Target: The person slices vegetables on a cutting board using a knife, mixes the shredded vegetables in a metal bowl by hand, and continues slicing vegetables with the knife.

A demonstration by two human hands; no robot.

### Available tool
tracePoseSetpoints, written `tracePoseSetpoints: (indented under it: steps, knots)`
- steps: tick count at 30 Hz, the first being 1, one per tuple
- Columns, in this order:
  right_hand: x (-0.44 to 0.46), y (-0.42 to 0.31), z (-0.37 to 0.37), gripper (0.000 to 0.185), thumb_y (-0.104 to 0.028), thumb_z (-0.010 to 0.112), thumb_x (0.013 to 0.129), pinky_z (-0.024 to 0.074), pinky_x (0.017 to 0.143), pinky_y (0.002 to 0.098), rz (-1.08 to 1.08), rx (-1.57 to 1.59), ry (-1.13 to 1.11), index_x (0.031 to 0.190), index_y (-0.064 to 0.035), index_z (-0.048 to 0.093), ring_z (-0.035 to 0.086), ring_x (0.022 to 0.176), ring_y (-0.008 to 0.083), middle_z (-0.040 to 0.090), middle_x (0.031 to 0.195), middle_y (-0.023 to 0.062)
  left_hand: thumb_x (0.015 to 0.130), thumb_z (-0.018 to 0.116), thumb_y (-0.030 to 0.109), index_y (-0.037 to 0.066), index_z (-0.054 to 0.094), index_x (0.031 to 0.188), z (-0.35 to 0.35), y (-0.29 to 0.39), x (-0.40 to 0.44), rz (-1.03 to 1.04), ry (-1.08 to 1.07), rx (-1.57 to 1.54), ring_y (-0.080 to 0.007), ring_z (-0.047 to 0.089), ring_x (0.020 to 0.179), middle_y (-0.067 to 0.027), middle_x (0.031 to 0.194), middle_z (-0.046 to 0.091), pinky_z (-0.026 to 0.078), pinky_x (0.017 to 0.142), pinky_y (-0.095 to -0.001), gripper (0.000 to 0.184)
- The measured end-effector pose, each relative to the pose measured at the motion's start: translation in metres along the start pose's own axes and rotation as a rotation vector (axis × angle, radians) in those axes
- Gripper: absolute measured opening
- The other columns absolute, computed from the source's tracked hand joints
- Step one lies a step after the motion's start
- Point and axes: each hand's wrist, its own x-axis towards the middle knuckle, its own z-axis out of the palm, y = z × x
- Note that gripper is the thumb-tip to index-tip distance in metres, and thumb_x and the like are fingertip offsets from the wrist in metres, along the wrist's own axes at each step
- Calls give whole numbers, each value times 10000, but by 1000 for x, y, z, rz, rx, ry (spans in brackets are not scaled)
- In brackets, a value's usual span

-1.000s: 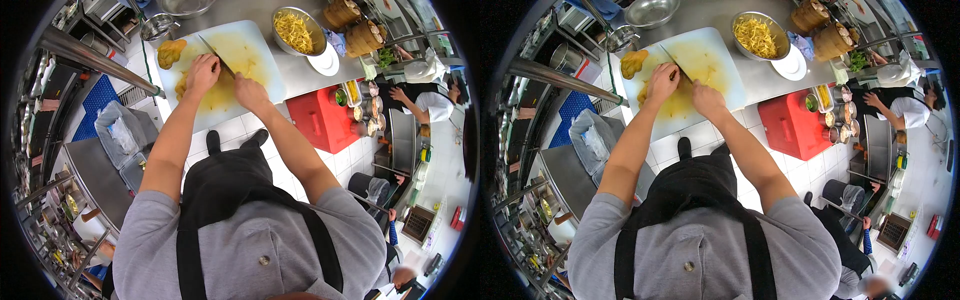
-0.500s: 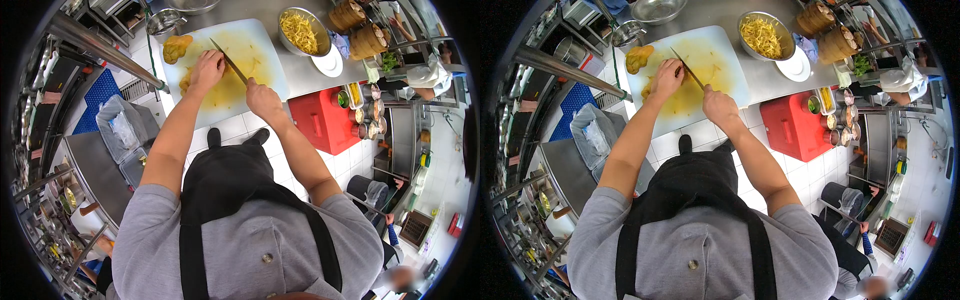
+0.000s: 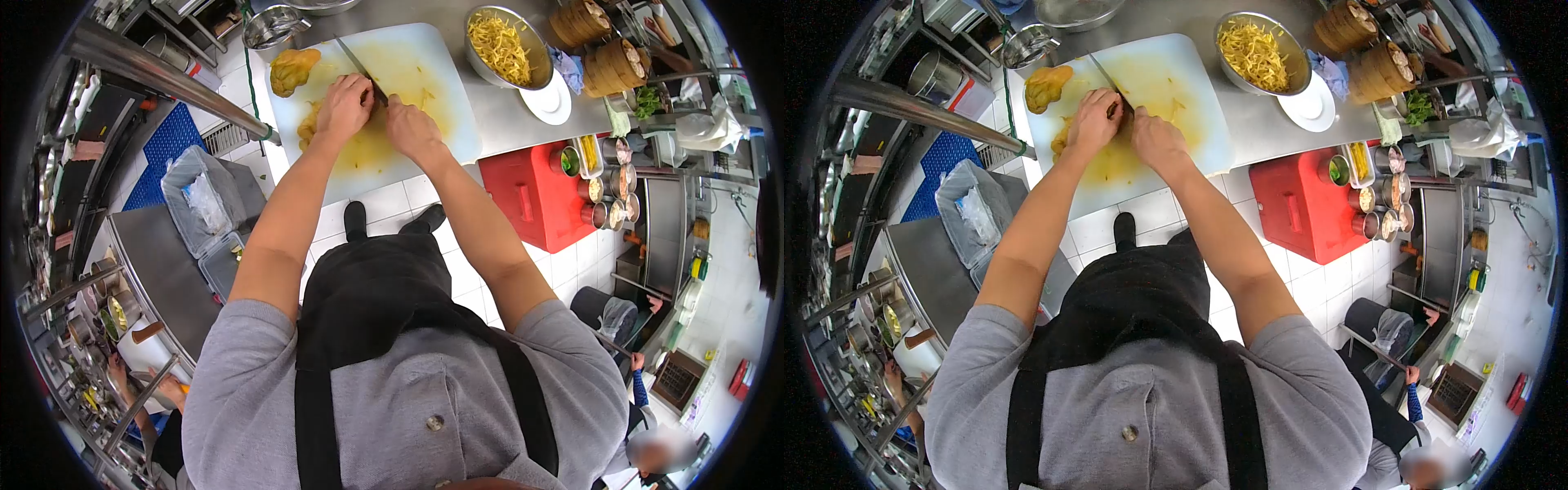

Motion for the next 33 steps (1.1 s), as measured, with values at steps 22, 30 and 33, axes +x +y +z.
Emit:
tracePoseSetpoints:
  steps: [22,30,33]
  knots:
    - [-79,-9,-58,290,-109,430,1002,601,771,560,139,-85,-238,1183,70,570,735,826,493,722,875,328,861,702,81,48,695,962,-3,2,-1,-20,32,-12,-321,619,1061,-90,1051,690,527,949,-412,106]
    - [-21,0,-14,260,-122,429,1005,610,764,535,65,-77,-185,1138,57,562,745,845,467,725,906,329,844,708,64,52,685,938,-6,4,-1,2,38,-35,-315,624,1025,-94,1010,686,527,927,-416,97]
    - [-7,-2,-4,262,-140,410,1014,613,773,527,33,-75,-123,1127,36,569,746,866,460,725,927,331,846,707,64,52,686,941,-5,3,-1,13,24,-14,-319,624,1007,-96,1003,682,527,921,-417,97]
